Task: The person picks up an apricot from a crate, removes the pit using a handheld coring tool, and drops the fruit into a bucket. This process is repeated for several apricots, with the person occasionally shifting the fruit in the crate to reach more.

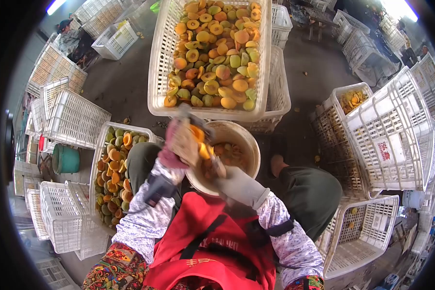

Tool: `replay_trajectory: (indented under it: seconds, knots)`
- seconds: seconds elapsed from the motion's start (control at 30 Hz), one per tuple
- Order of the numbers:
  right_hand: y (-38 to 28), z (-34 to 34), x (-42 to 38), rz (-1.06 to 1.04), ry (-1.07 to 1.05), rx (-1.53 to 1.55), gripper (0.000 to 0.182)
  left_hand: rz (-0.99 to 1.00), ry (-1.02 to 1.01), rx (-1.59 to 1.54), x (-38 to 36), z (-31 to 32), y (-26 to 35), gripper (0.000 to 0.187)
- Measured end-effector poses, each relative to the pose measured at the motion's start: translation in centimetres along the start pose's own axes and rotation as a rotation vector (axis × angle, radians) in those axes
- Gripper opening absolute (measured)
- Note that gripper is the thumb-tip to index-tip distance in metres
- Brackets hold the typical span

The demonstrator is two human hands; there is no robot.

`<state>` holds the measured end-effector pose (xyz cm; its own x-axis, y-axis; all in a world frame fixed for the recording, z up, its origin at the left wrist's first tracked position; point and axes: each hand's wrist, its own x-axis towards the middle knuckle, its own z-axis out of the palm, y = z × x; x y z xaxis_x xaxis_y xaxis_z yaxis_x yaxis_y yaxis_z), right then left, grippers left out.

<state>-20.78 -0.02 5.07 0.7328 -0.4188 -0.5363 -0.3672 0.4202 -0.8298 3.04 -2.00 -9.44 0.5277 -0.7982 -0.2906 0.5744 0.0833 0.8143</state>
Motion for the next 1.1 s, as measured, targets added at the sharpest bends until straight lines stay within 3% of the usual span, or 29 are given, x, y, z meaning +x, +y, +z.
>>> replay_trajectory:
  seconds: [0.03, 0.1, 0.13, 0.2, 0.23, 0.3, 0.43, 0.5, 0.53, 0.6, 0.67, 0.7, 0.73, 0.77, 0.83, 0.87, 0.9, 1.0, 1.03, 1.1]
  knots:
    - [2.3, -0.1, 0.5, -0.001, 0.001, 0.001, 0.019, 0.212, 0.015, 0.130, 0.7, -1.5, 0.7, 0.030]
    - [8.2, -0.5, 2.4, -0.489, 0.469, -0.949, 0.020, 1.160, -0.046, 1.501, -3.1, -1.1, 8.7, 0.028]
    - [7.2, -0.6, 2.0, -0.316, 0.392, -0.860, 0.024, 1.138, -0.076, 1.386, -3.9, -2.0, 11.0, 0.028]
    - [7.2, -0.8, 2.2, -0.265, 0.444, -0.887, 0.027, 0.552, -0.157, 0.431, -5.5, -3.3, 15.6, 0.028]
    - [7.1, -0.9, 2.3, -0.205, 0.489, -0.909, 0.031, 0.441, -0.101, 0.342, -6.6, -4.1, 17.9, 0.028]
    - [6.5, -0.9, 2.1, -0.148, 0.484, -0.952, 0.035, 0.354, 0.036, 0.601, -8.5, -7.8, 21.4, 0.028]
    - [5.6, -1.3, 0.9, -0.225, 0.464, -0.917, 0.033, 0.084, 0.171, 1.690, -10.8, -15.4, 23.3, 0.028]
    - [5.7, -2.1, 0.6, -0.332, 0.438, -1.049, 0.030, 0.223, 0.223, 2.058, -11.6, -13.2, 23.3, 0.029]
    - [3.5, -1.9, -0.6, -0.203, 0.458, -0.975, 0.031, 0.385, 0.239, 2.115, -11.5, -11.0, 23.4, 0.029]
    - [2.9, -2.6, -1.1, -0.292, 0.510, -0.997, 0.027, 0.694, 0.116, 1.946, -9.9, -5.5, 23.7, 0.030]
    - [1.7, -3.2, -1.8, -0.506, 0.597, -1.174, 0.022, 0.764, -0.201, 1.647, -7.5, 1.3, 23.5, 0.032]
    - [1.0, -3.4, -2.1, -0.508, 0.604, -1.178, 0.022, 0.579, -0.259, 1.570, -5.9, 4.3, 22.3, 0.034]
    - [0.5, -3.5, -2.3, -0.458, 0.643, -0.959, 0.024, 0.395, -0.315, 1.487, -4.2, 7.0, 21.0, 0.035]
    - [0.0, -3.7, -2.5, -0.409, 0.674, -0.738, 0.025, 0.525, -0.386, 1.518, -1.5, 8.5, 18.6, 0.041]
    - [-0.3, -3.9, -3.2, -0.375, 0.697, -0.729, 0.026, 0.634, -0.342, 1.597, 3.8, 10.8, 13.4, 0.049]
    - [-0.2, -4.0, -3.4, -0.369, 0.704, -0.716, 0.026, 0.488, -0.354, 1.653, 4.4, 12.5, 12.1, 0.048]
    - [0.0, -4.2, -3.7, -0.359, 0.713, -0.700, 0.026, 0.491, -0.354, 1.652, 4.6, 13.4, 10.9, 0.048]
    - [0.4, -4.8, -3.8, -0.436, 0.729, -0.773, 0.026, 0.478, -0.262, 2.046, 5.7, 14.0, 8.1, 0.057]
    - [0.5, -4.9, -3.7, -0.439, 0.725, -0.773, 0.027, 0.480, -0.264, 2.050, 6.2, 13.6, 7.8, 0.057]
    - [-0.2, -5.0, -3.2, -0.455, 0.716, -0.781, 0.029, 0.650, -0.241, 1.747, 6.8, 12.2, 7.8, 0.055]
